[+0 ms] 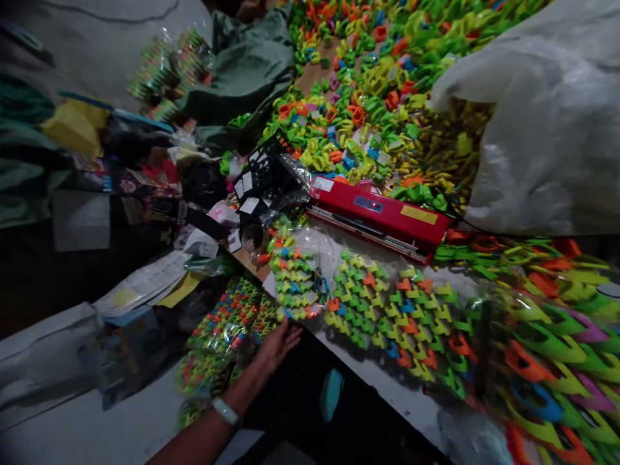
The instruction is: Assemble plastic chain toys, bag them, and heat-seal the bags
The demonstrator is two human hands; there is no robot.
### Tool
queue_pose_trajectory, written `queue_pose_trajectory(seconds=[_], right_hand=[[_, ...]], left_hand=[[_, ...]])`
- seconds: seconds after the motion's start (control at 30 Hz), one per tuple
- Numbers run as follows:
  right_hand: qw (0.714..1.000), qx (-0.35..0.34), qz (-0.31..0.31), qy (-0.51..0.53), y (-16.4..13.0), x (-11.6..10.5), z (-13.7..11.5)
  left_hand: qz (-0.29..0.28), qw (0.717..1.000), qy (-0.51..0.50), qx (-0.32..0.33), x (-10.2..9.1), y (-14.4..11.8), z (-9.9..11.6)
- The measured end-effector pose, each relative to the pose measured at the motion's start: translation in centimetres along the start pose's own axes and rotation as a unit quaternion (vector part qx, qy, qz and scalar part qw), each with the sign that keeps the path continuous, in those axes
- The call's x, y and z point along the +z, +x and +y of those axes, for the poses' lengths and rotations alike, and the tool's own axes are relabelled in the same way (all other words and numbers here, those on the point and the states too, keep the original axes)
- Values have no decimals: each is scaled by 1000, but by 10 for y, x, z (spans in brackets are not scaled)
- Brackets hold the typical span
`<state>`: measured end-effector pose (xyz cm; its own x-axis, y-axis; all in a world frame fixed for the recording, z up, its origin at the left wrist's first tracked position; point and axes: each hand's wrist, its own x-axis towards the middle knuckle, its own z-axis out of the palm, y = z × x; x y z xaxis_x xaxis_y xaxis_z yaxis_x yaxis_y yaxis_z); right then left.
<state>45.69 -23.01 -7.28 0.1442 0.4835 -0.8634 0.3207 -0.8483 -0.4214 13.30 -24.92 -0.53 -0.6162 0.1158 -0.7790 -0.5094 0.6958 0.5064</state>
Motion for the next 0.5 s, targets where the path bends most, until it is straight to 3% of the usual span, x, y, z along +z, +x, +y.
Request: queue_pose_trajectory(seconds=[0.1, 0.33, 0.5], right_hand=[[1000, 0, -23, -11, -37, 19, 4], [982, -49, -180, -9, -50, 132, -49], [966, -118, -227, -45, -61, 167, -70]], left_hand=[[-64, 995, -66, -31, -3, 11, -9], [-73, 991, -115, -10, -21, 37, -5], [-69, 993, -88, 32, -34, 46, 4]])
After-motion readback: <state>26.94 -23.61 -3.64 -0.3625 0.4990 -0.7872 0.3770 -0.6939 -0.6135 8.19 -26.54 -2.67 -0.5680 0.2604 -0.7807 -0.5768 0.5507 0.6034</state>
